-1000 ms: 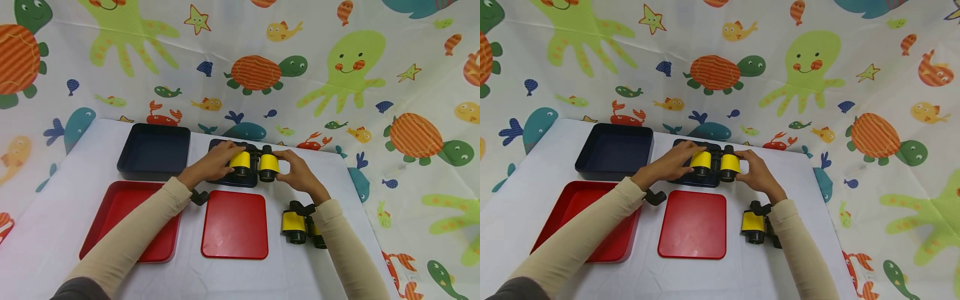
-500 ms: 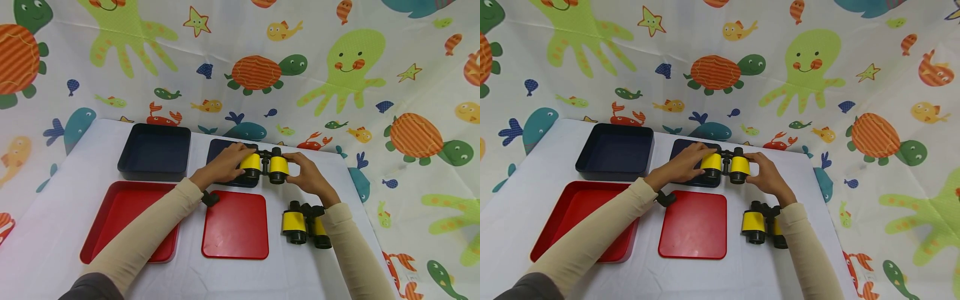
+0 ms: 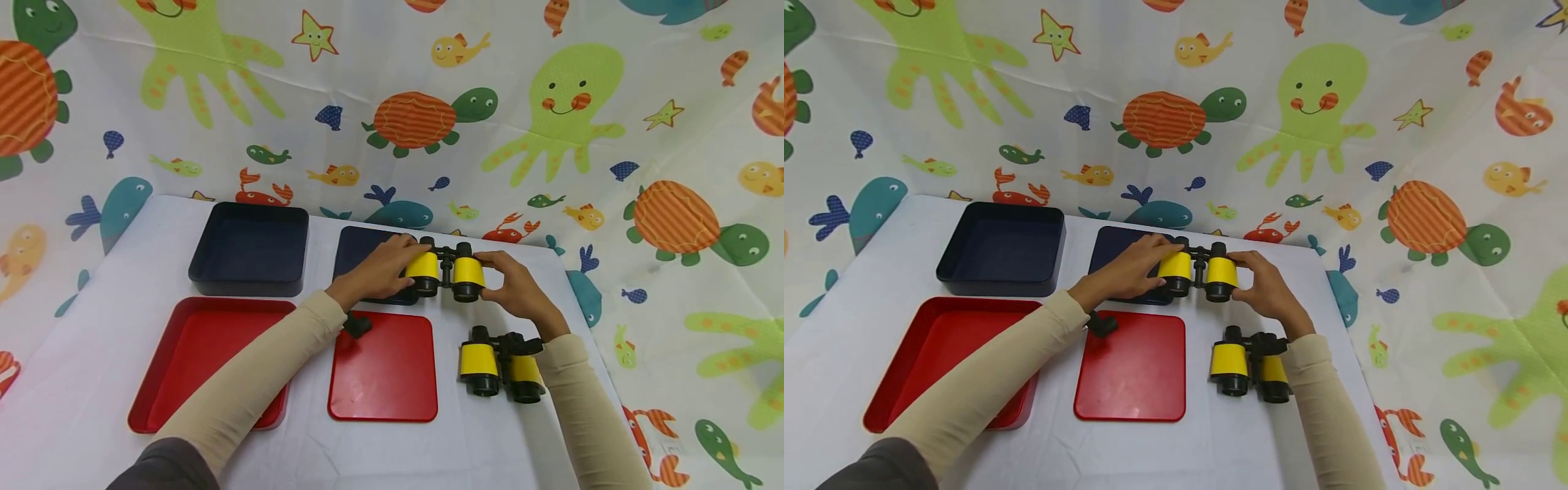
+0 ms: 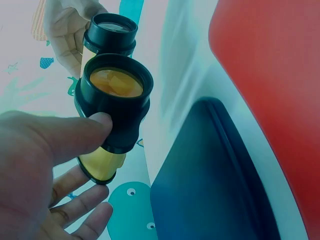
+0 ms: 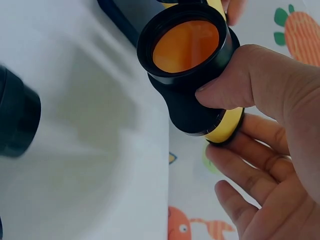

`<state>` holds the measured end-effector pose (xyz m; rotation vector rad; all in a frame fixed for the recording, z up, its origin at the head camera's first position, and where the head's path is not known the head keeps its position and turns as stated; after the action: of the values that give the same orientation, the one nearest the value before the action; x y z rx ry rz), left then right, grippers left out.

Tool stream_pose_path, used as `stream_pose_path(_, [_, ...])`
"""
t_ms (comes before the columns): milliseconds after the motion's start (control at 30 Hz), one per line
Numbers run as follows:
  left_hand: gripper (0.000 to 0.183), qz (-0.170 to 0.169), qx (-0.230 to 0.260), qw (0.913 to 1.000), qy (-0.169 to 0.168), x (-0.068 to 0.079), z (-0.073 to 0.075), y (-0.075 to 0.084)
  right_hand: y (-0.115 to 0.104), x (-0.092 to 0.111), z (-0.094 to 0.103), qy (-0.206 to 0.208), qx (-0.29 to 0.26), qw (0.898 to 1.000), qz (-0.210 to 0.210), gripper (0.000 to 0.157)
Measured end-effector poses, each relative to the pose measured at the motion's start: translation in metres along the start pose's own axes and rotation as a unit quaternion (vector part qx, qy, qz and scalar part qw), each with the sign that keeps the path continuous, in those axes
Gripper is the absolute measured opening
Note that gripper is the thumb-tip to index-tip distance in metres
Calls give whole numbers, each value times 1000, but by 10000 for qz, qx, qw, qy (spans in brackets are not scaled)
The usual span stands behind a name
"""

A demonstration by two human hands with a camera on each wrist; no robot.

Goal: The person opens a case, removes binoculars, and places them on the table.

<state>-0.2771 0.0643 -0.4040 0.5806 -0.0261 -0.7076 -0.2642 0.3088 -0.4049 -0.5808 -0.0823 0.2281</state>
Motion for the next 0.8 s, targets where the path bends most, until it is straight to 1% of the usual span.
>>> stream_pose_path(300, [72, -89, -71, 9999, 18, -15, -12, 10, 21, 6, 9, -65, 46, 9997, -213, 77])
stream_pose_path(500, [71, -164, -4, 9999, 21, -24, -20, 16, 32, 10, 13, -103, -35, 9994, -343, 76])
stream_pose_path(800, [70, -130, 46, 9999, -16, -34, -32, 19, 45, 10, 15, -141, -82, 9988, -461, 75])
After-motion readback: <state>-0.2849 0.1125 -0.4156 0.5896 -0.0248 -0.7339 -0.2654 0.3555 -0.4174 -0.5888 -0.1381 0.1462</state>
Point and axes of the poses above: each hand's wrist, its own x-axis away from the middle knuckle, its own z-axis out of the back of the hand, y = z × x, the point moved 7 cm from there along -x, towards the middle knuckle, and after that the axes turned 4 degrees about y, right-handed, at the moved point
